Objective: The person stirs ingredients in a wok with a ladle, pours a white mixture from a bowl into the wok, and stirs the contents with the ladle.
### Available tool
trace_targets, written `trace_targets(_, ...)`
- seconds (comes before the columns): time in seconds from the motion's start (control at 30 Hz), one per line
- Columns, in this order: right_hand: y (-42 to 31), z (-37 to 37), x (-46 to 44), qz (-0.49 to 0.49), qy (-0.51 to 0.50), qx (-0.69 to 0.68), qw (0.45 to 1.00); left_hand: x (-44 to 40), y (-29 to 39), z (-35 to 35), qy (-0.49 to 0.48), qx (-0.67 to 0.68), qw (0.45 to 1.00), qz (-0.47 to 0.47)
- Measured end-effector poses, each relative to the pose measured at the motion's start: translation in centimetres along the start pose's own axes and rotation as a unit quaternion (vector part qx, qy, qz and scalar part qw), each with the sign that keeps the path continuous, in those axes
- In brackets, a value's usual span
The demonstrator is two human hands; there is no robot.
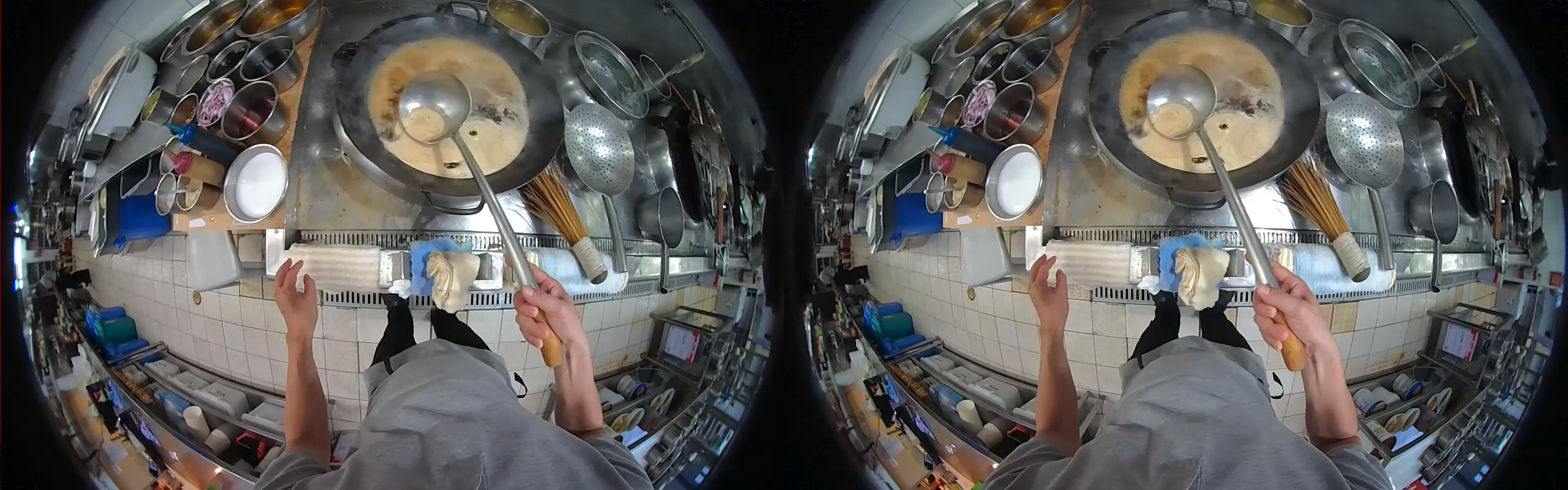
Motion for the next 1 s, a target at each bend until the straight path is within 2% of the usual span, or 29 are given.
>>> trace_targets(0.17,0.9,-2.7,0.7,-0.029,-0.013,0.039,0.999,0.9,-0.6,0.5,0.011,0.014,0.999,0.032)
trace_targets(0.23,1.1,-3.8,1.0,-0.025,-0.028,0.098,0.994,1.0,-0.7,0.7,0.002,0.025,0.999,0.045)
trace_targets(0.3,1.0,-4.9,1.0,-0.027,-0.046,0.114,0.992,0.9,-0.7,0.8,0.009,0.018,0.999,0.029)
trace_targets(0.37,1.2,-5.7,1.1,-0.027,-0.079,0.254,0.964,0.8,-0.4,0.6,0.011,0.015,1.000,0.009)
trace_targets(0.43,1.3,-5.7,1.3,-0.026,-0.056,0.277,0.959,0.7,-0.6,0.4,0.024,0.107,0.993,0.044)
trace_targets(0.5,1.7,-5.1,1.4,-0.013,-0.062,0.279,0.958,0.3,-0.3,0.3,0.013,0.120,0.992,0.039)
trace_targets(0.57,1.4,-3.5,2.3,-0.002,-0.030,0.279,0.960,0.0,-0.1,0.2,0.019,0.138,0.990,0.027)
trace_targets(0.67,-0.8,-0.6,3.9,0.050,0.085,0.226,0.969,-0.3,1.0,0.2,0.020,0.112,0.993,0.002)
trace_targets(0.7,-1.2,-0.1,4.2,0.052,0.088,0.225,0.969,-0.4,1.4,0.2,0.019,0.094,0.995,-0.007)
trace_targets(0.77,-2.8,1.8,5.1,0.096,0.173,0.233,0.952,-0.6,2.3,0.0,0.014,0.079,0.997,-0.016)
trace_targets(0.93,-4.0,4.5,6.1,0.112,0.214,0.243,0.939,-0.7,3.6,-1.1,-0.003,0.073,0.997,-0.022)
trace_targets(1.0,-3.7,4.9,6.3,0.105,0.210,0.236,0.943,-0.8,4.2,-1.3,0.005,0.061,0.996,-0.062)
Point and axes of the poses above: each hand's wrist, its own x-axis away from the middle knuckle, its own z-axis out of the back of the hand, y = z × x, the point moved 7 cm from there along -x, towards the middle knuckle
